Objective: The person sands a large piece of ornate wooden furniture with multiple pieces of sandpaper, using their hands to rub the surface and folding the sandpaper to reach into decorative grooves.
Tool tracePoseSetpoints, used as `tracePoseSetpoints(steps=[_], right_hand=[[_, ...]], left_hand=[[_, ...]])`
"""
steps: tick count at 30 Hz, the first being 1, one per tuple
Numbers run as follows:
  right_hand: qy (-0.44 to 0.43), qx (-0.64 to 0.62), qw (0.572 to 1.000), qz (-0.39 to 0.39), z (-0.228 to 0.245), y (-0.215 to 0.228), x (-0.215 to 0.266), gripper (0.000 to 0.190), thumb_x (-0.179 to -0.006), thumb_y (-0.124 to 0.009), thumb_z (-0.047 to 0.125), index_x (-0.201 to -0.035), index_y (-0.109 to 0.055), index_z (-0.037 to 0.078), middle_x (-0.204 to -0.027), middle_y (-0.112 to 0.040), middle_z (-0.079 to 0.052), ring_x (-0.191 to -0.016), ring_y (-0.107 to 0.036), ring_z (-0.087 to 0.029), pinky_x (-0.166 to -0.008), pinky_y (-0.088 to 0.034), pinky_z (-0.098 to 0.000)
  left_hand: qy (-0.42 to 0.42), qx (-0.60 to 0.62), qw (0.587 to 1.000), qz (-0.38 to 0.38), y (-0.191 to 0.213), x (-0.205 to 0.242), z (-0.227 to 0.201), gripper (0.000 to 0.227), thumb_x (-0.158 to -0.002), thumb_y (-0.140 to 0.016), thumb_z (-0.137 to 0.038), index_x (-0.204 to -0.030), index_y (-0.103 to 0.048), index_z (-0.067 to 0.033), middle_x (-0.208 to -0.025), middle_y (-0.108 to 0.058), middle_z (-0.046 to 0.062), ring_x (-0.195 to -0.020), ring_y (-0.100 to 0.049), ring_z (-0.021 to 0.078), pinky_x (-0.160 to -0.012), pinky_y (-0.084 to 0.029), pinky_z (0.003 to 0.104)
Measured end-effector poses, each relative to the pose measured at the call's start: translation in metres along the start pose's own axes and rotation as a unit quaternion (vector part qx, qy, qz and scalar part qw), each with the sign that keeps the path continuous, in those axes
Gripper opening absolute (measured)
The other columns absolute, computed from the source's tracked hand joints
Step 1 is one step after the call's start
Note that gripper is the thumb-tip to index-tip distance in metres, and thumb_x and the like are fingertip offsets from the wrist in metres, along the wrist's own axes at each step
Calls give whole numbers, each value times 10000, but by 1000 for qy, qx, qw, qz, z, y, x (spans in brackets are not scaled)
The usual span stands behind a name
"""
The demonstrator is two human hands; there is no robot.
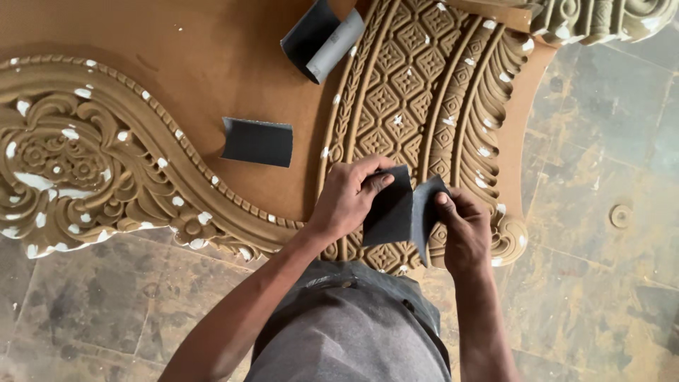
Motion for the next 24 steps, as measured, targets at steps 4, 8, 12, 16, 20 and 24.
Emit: tracePoseSetpoints(steps=[4, 8, 12, 16, 20, 24], right_hand=[[-67, -146, 987, -4, 13, -15, -1, 499, -977, -682, 104, -1455, -540, 112, -1120, -679, -49, -900, -657, -107, -796, -551, -249], [-105, -137, 984, 31, 13, -26, -2, 657, -872, -650, 10, -1466, -426, 181, -1206, -686, -106, -1033, -694, -145, -903, -571, -272], [-91, -170, 981, 28, -3, -14, -6, 319, -1001, -636, -60, -1312, -606, 3, -1209, -678, -120, -1060, -675, -170, -916, -564, -300], [-107, -142, 984, -7, -14, -8, -5, 275, -950, -627, -68, -1204, -648, 35, -1156, -688, -99, -1013, -699, -148, -873, -587, -281], [-108, -141, 984, 27, -17, -6, -6, 215, -960, -657, -70, -1158, -669, 14, -1072, -715, -98, -925, -710, -155, -800, -599, -284], [-111, -154, 978, 81, -14, -9, 0, 202, -938, -679, -70, -1131, -690, -11, -1067, -740, -99, -929, -716, -160, -809, -601, -285]], left_hand=[[-39, 10, 999, -35, 2, -10, -8, 267, -984, -709, -74, -1241, -655, -119, -1111, -791, 93, -967, -772, 156, -768, -618, 309], [-46, 7, 998, -51, 6, -11, -8, 429, -940, -717, -79, -1349, -622, -167, -1298, -744, 120, -1024, -749, 192, -877, -622, 333], [169, 269, 946, -62, -4, 3, 28, 621, -928, -756, -41, -1497, -529, -145, -1454, -512, 211, -1209, -572, 281, -946, -598, 399], [142, 310, 937, -77, -7, 21, 12, 821, -895, -720, 35, -1597, -335, -148, -1639, -388, 165, -1330, -577, 215, -1021, -543, 308], [144, 327, 929, -98, -1, 26, 10, 851, -873, -660, 63, -1586, -273, -194, -1622, -355, 110, -1192, -648, 193, -879, -606, 279], [109, 275, 952, -71, -4, 31, 15, 568, -906, -683, 78, -1417, -528, -114, -1470, -539, 98, -1087, -684, 158, -827, -638, 263]])
Point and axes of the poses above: each hand's wrist, its own x-axis away from the middle knuckle, its own y-axis out of the back of the hand, z = x × y, the point moved 8 cm from there along -x, towards the middle knuckle
